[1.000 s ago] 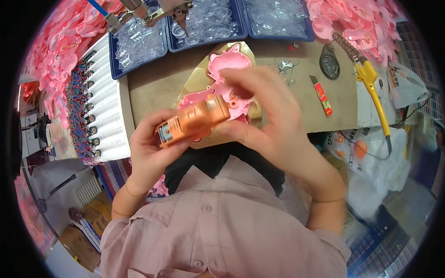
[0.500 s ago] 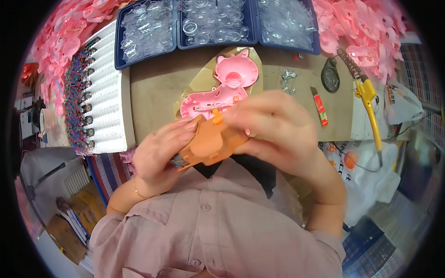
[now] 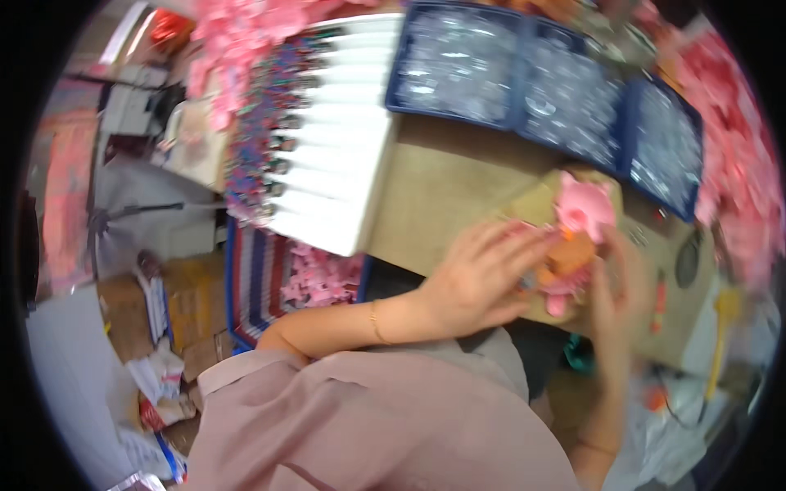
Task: Assembling toy pink ponies by installing internal electronics and joining housing parts.
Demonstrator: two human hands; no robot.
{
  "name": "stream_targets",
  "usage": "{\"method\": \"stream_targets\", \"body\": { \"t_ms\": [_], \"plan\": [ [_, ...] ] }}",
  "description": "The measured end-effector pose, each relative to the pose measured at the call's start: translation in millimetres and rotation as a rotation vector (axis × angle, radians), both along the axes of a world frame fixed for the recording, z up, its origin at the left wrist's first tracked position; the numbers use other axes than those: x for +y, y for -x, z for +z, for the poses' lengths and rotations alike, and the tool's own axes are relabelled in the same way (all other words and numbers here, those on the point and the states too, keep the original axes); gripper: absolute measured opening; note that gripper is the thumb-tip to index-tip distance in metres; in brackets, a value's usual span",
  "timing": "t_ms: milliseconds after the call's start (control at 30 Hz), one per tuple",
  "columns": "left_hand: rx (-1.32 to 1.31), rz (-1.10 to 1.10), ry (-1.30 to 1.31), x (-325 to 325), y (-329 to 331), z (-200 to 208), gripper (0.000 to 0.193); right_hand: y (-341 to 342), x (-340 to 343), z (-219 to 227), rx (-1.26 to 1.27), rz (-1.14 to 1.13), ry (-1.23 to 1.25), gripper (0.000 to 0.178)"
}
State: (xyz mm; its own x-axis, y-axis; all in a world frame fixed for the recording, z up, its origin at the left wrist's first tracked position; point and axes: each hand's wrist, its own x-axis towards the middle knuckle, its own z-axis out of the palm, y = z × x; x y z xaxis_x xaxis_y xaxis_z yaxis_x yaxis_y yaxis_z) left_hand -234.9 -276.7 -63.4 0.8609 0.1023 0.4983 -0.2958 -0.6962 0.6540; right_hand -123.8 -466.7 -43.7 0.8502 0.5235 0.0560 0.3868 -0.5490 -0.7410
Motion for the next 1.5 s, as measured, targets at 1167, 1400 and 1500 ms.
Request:
{"method": "stream_targets", "body": {
  "t_ms": [1167,1400,1500],
  "plan": [
    [0.677,0.545,-0.639,347.0,-13.1,49.5,0.027,13.9,-9.7,31.0,-0.132,-0.047,-0.173,0.011],
    [0.774,0.327,-0.586,361.1,15.6,50.1,0.031,16.2,-1.3,34.7,-0.281,0.029,-0.159,0.013],
    [0.476,0.277,-0.379,406.9,28.3,20.9,0.015,5.7,0.2,31.0,-0.465,0.05,-0.259,0.015]
  ]
}}
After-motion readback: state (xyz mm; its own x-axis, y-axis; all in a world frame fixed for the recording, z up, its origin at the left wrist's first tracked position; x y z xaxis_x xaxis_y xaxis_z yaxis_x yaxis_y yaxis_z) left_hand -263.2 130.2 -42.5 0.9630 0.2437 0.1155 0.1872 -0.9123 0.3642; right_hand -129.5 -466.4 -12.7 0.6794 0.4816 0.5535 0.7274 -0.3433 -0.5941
